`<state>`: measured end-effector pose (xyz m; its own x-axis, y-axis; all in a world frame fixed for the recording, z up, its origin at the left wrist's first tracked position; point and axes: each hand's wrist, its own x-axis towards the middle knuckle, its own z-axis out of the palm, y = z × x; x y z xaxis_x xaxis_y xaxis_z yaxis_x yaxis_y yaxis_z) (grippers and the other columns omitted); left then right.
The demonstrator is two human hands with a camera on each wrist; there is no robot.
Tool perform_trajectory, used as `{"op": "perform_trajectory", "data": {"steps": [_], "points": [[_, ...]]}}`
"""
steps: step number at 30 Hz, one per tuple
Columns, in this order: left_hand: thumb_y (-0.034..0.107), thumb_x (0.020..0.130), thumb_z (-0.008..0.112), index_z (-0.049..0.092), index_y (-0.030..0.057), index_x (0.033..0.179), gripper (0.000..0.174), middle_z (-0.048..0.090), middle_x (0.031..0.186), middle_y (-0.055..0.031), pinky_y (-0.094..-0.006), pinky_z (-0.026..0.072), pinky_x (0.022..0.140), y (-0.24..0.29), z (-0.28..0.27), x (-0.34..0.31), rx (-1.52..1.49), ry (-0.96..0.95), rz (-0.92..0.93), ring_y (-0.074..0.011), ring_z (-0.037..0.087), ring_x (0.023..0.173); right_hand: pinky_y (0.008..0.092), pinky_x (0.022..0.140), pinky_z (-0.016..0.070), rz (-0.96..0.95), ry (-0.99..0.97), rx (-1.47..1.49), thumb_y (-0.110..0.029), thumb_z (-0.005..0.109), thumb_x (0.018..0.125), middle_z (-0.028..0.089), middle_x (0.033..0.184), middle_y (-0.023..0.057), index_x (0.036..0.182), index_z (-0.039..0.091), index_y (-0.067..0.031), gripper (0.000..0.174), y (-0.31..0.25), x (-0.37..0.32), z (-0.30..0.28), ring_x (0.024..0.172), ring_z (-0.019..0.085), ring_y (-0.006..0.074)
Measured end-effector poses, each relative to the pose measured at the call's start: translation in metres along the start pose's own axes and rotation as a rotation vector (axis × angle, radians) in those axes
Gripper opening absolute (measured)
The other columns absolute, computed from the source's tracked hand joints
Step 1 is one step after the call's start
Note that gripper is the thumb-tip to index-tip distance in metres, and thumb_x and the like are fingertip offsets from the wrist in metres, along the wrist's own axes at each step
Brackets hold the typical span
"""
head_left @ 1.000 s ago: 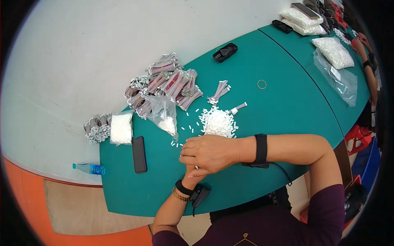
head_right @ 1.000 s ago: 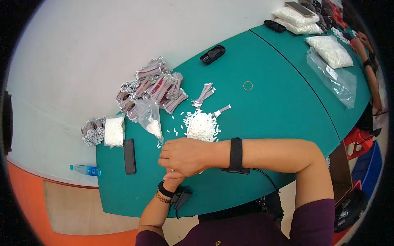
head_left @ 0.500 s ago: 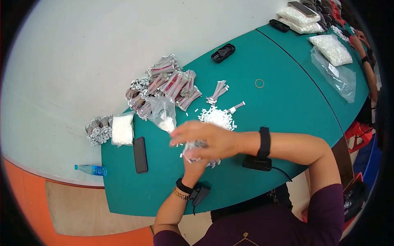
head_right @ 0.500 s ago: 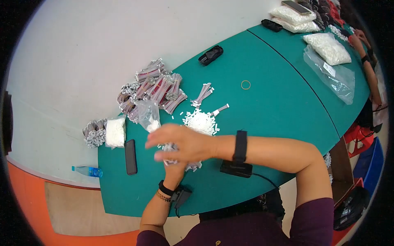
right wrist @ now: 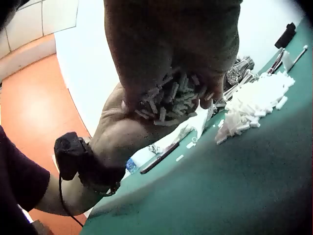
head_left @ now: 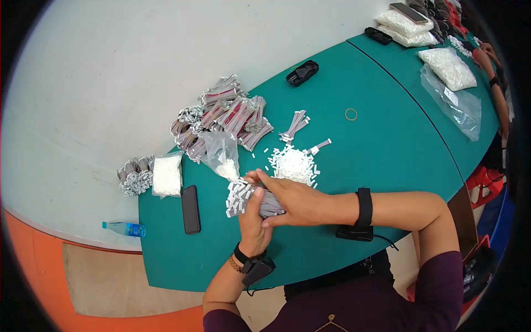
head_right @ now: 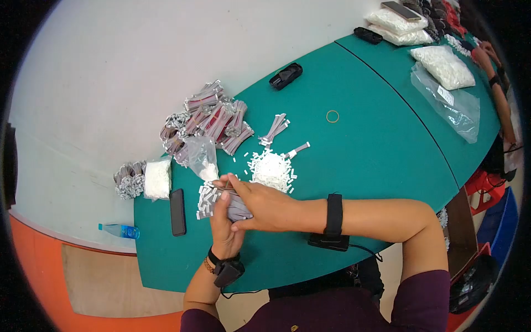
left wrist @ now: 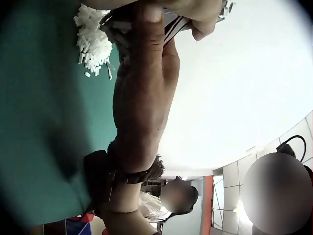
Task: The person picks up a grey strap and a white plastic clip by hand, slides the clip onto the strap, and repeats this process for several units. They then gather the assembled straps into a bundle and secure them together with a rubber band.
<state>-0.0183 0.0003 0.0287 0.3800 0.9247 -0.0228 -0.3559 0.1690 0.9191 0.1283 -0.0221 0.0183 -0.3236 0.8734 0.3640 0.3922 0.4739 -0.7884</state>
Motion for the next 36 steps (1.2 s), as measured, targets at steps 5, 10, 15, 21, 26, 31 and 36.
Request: {"op": "perform_trajectory", "data": {"steps": [5,10,15,21,26,31,36], "points": [[0.027,0.095,0.047,0.029,0.0074,0.139,0.052,0.036,0.141,-0.0087,-0.0349,0.0286,0.108,-0.008,0.012,0.004,0.023,-0.049,0.043,-0.0191,0.032,0.131,0.0435,0.081,0.0471,0.16,-0.114,-0.074,-0.025,0.072,0.069,0.055,0.107,0.0273,0.14,0.023,-0.0004,0.09,-0.003,0.002,-0.009,0.096,0.056,0.0402],[0.041,0.097,0.04,0.027,0.0099,0.139,0.054,0.034,0.144,-0.0102,-0.0376,0.0268,0.11,-0.014,0.015,0.008,0.182,-0.112,0.052,-0.0205,0.031,0.133,0.0425,0.081,0.0476,0.049,0.065,0.012,-0.024,0.07,0.068,0.057,0.105,0.0264,0.139,0.026,0.0003,0.087,0.003,-0.004,-0.009,0.096,0.056,0.0414],[0.038,0.095,0.048,0.024,0.0093,0.139,0.058,0.038,0.14,-0.0123,-0.0384,0.0296,0.109,-0.018,0.017,0.013,0.055,-0.151,0.03,-0.0238,0.034,0.131,0.043,0.078,0.0485,0.152,0.106,0.012,-0.022,0.07,0.067,0.059,0.101,0.026,0.129,0.038,0.0032,0.074,0.006,-0.003,-0.01,0.093,0.059,0.0407],[0.03,0.081,0.07,0.019,0.0105,0.142,0.081,0.041,0.137,-0.0149,-0.0393,0.0297,0.109,-0.006,0.022,0.016,0.062,-0.197,-0.085,-0.0254,0.034,0.131,0.0446,0.07,0.0506,0.212,0.073,0.0,-0.021,0.069,0.062,0.064,0.083,0.0241,0.111,0.05,0.0035,0.057,0.01,-0.002,-0.017,0.078,0.063,0.0407],[0.026,0.074,0.077,0.017,0.0084,0.143,0.093,0.037,0.141,-0.0155,-0.0399,0.0281,0.11,-0.004,0.024,0.015,0.022,-0.209,-0.077,-0.0257,0.031,0.134,0.0397,0.065,0.0507,0.295,-0.032,0.155,-0.02,0.068,0.065,0.064,0.08,0.0207,0.106,0.054,0.0051,0.05,0.006,0.0,-0.027,0.071,0.064,0.0321],[0.032,0.071,0.079,0.021,0.0036,0.142,0.096,0.035,0.143,-0.0144,-0.0386,0.0282,0.109,-0.001,0.022,0.012,-0.007,-0.229,-0.037,-0.0248,0.033,0.133,0.0311,0.065,0.0477,0.412,-0.14,0.573,-0.015,0.067,0.07,0.062,0.08,0.0082,0.102,0.058,0.0034,0.038,0.01,0.003,-0.033,0.072,0.057,0.0136],[0.031,0.075,0.077,0.022,0.0034,0.142,0.091,0.038,0.14,-0.0124,-0.0344,0.0342,0.104,-0.008,0.009,0.015,-0.037,-0.238,-0.087,-0.0213,0.041,0.125,0.0288,0.073,0.0464,0.431,-0.066,0.865,-0.017,0.067,0.07,0.062,0.092,0.0085,0.107,0.058,0.0026,0.044,0.015,0.003,-0.028,0.082,0.057,0.0159]]}}
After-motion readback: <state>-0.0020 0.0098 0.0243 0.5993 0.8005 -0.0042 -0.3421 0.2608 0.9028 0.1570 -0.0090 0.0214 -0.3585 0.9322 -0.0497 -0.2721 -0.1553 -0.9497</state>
